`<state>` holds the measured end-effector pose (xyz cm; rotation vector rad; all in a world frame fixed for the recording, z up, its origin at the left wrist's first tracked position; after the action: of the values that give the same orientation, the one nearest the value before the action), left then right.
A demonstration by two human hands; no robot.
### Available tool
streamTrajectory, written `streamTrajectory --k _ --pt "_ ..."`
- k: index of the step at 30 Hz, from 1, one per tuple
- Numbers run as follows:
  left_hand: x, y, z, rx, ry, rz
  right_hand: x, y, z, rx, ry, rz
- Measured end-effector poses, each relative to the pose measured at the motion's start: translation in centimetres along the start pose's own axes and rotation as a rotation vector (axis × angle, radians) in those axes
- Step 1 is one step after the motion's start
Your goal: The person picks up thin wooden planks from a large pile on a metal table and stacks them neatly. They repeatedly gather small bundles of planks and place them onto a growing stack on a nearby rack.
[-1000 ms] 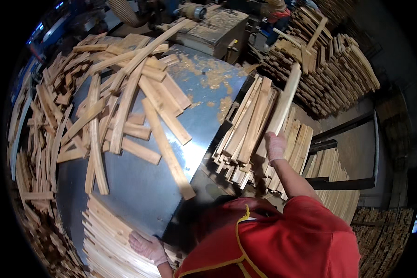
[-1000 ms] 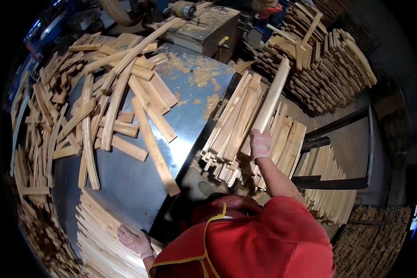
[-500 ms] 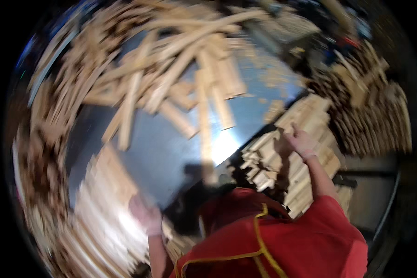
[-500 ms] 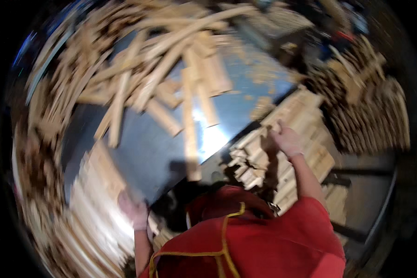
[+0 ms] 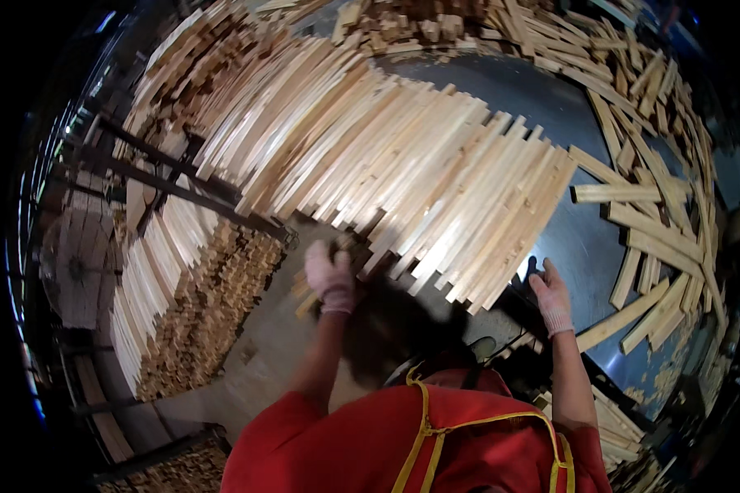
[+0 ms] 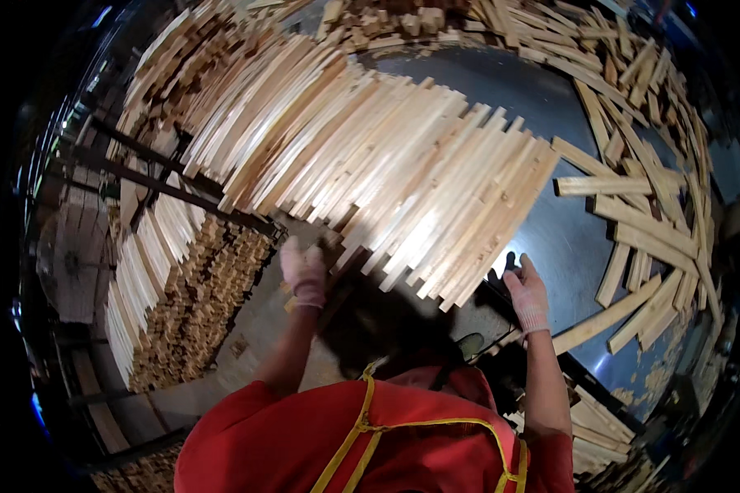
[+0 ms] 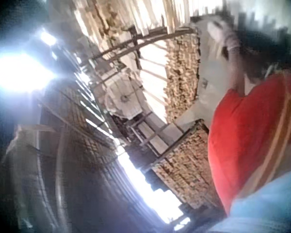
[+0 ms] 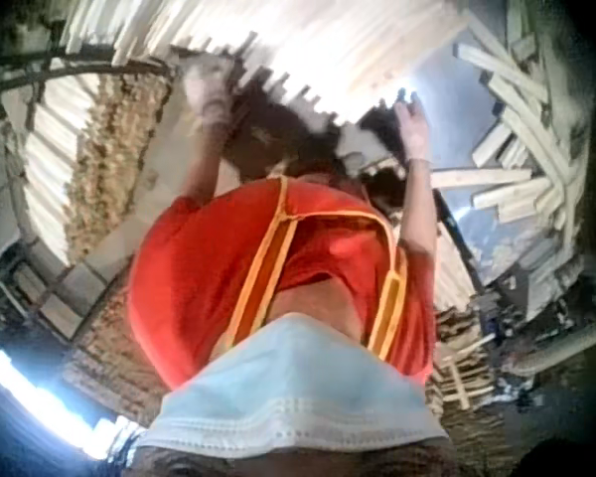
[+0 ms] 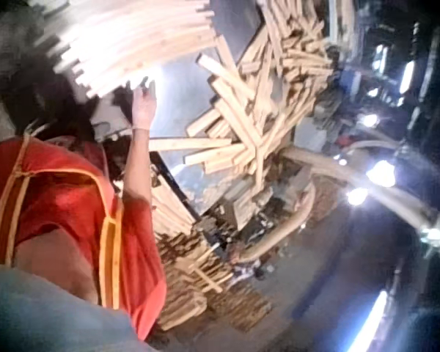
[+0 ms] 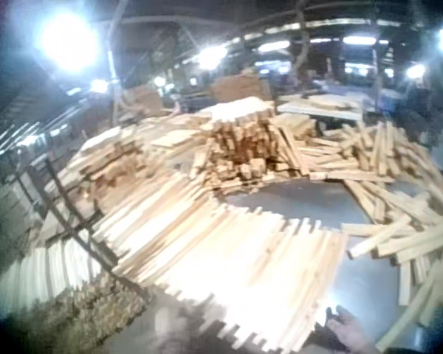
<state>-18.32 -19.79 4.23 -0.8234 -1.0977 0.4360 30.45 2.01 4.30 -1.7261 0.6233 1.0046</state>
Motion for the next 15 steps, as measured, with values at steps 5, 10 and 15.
streamTrajectory --k 5,10,15 --pt "-3.4 6.5 5.3 -0.627 -1.132 -1.147 0.9 2.5 7.6 0.059 0.110 -0.026" --pt "-0.4 14.6 1.7 -0.763 -1.053 -1.472 1.2 1.7 11.0 0.036 0.174 0.013" --pt "4.8 5.2 -6.4 -1.349 -1.046 -0.712 5.6 -4.1 12.7 0.077 0.321 0.220"
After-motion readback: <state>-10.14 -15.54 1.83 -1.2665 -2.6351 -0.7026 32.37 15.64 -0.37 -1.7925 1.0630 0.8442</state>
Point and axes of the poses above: each hand's wrist, its own z-axis towards the middle knuckle, its own y-axis out of the palm, x = y × z, the point moved 6 cm from there along z, towards the middle knuckle, and after that the axes turned 12 degrees about -y, right-handed, at the moved point
